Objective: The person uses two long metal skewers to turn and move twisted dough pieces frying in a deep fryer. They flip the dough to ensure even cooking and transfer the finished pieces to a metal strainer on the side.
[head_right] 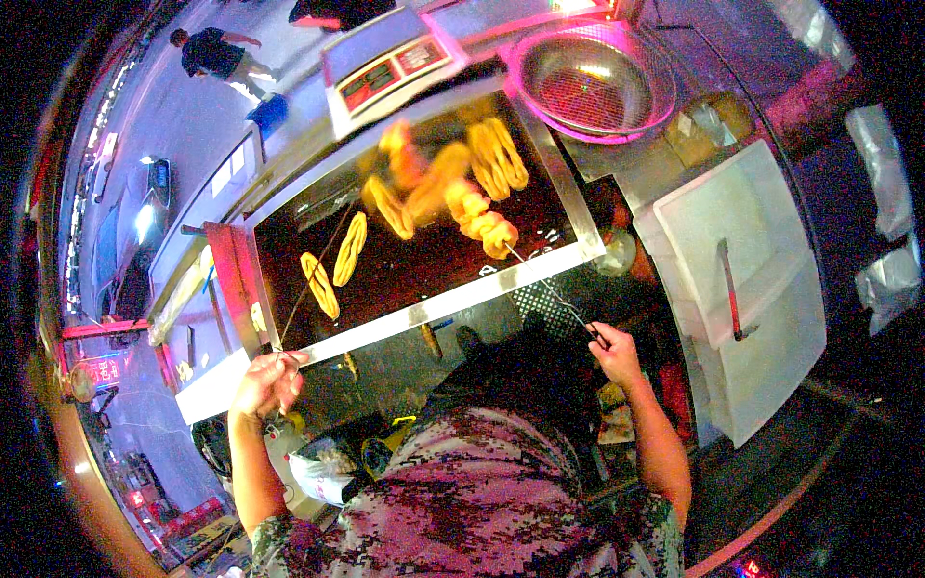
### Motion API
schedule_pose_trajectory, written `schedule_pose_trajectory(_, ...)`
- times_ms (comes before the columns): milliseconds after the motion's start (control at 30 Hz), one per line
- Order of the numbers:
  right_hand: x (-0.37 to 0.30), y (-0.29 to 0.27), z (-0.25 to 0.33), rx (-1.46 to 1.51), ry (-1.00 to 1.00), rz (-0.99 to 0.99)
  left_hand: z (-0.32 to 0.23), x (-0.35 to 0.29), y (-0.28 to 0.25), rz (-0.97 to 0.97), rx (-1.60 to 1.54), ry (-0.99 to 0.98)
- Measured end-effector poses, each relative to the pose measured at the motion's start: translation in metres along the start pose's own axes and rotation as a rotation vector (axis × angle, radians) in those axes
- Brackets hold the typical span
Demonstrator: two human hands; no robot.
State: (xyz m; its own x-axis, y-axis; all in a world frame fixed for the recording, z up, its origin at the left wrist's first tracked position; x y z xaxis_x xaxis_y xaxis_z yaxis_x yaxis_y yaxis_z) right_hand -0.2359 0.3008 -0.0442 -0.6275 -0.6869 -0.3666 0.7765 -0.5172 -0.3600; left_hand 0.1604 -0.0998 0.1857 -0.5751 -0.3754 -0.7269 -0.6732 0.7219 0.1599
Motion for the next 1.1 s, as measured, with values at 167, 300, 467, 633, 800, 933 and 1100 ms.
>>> schedule_pose_trajectory(167,0.002,-0.004,0.001,-0.036,0.011,0.036,-0.018,0.005,-0.009,-0.033,0.094,-0.007)
schedule_pose_trajectory(300,0.002,-0.004,0.009,0.002,-0.059,-0.008,-0.024,0.007,-0.013,-0.003,0.132,0.01)
schedule_pose_trajectory(467,0.002,-0.018,0.004,-0.072,-0.025,0.019,-0.039,0.007,-0.023,0.005,0.271,-0.01)
schedule_pose_trajectory(633,0.003,-0.023,0.013,-0.094,-0.086,0.001,-0.054,0.0,-0.04,0.017,0.404,-0.011)
schedule_pose_trajectory(800,0.007,-0.03,0.018,-0.107,-0.054,0.027,-0.068,-0.006,-0.05,0.029,0.461,-0.023)
schedule_pose_trajectory(933,0.001,-0.029,0.03,-0.076,-0.094,0.03,-0.072,-0.007,-0.058,0.026,0.443,-0.02)
schedule_pose_trajectory(1100,-0.001,-0.029,0.005,-0.02,-0.05,-0.014,-0.075,-0.002,-0.063,0.038,0.456,-0.031)
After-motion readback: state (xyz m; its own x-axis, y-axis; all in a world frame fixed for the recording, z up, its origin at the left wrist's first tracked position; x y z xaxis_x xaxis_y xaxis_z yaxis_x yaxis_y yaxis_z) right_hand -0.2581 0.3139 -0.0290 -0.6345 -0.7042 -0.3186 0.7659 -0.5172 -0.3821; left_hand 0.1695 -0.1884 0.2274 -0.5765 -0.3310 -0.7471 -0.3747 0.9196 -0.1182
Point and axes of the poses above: each hand's wrist, its own x-axis towards the middle knuckle, its own y-axis out of the palm, z = x × y, the point moved 2 cm from there along x, towards the middle knuckle, and after that the axes turned 1 degree about x, right-handed, at the moved point
